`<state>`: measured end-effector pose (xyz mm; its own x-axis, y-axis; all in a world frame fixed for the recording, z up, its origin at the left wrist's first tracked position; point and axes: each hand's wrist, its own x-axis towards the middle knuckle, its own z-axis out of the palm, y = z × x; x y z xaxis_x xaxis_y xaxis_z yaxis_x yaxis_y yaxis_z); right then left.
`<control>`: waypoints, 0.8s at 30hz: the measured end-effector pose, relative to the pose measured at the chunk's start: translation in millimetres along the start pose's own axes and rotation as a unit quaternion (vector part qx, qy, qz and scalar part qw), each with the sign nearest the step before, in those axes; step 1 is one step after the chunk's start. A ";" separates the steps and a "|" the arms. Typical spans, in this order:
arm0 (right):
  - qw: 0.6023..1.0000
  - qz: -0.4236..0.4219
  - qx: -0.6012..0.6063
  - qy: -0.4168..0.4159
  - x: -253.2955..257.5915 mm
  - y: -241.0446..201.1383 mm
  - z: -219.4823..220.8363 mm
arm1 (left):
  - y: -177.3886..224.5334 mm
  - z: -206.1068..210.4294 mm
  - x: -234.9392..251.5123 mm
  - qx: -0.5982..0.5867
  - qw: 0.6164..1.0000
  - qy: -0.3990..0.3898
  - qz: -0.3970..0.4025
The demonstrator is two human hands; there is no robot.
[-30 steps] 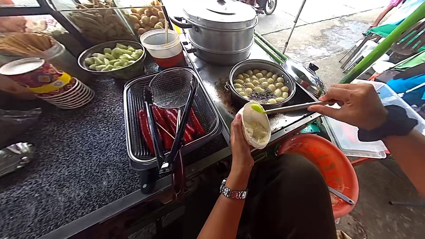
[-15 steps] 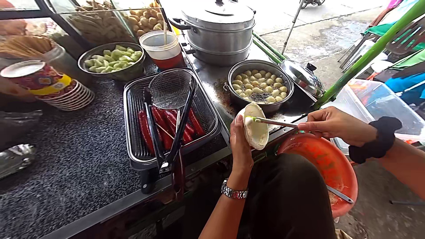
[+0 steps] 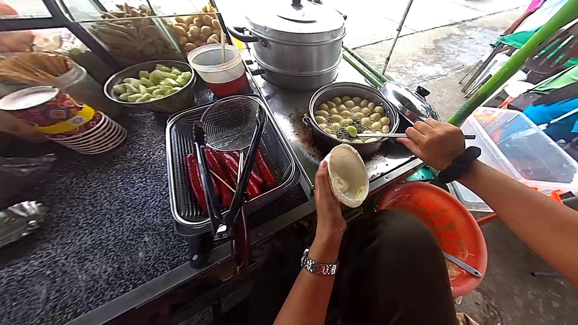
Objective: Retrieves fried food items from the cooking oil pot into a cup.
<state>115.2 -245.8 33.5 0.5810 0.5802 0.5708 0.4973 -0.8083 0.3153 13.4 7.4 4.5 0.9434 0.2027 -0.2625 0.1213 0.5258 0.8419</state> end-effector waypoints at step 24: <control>0.971 -0.078 0.226 0.002 -17.6 -17.7 -64.8 | 17.1 5.6 -2.8 -0.022 0.999 -0.018 -0.017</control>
<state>54.4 -248.3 67.0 0.4739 0.6912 0.5456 0.8115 -0.5833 0.0341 14.6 11.2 22.3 0.9495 0.1550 -0.2728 0.1401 0.5687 0.8106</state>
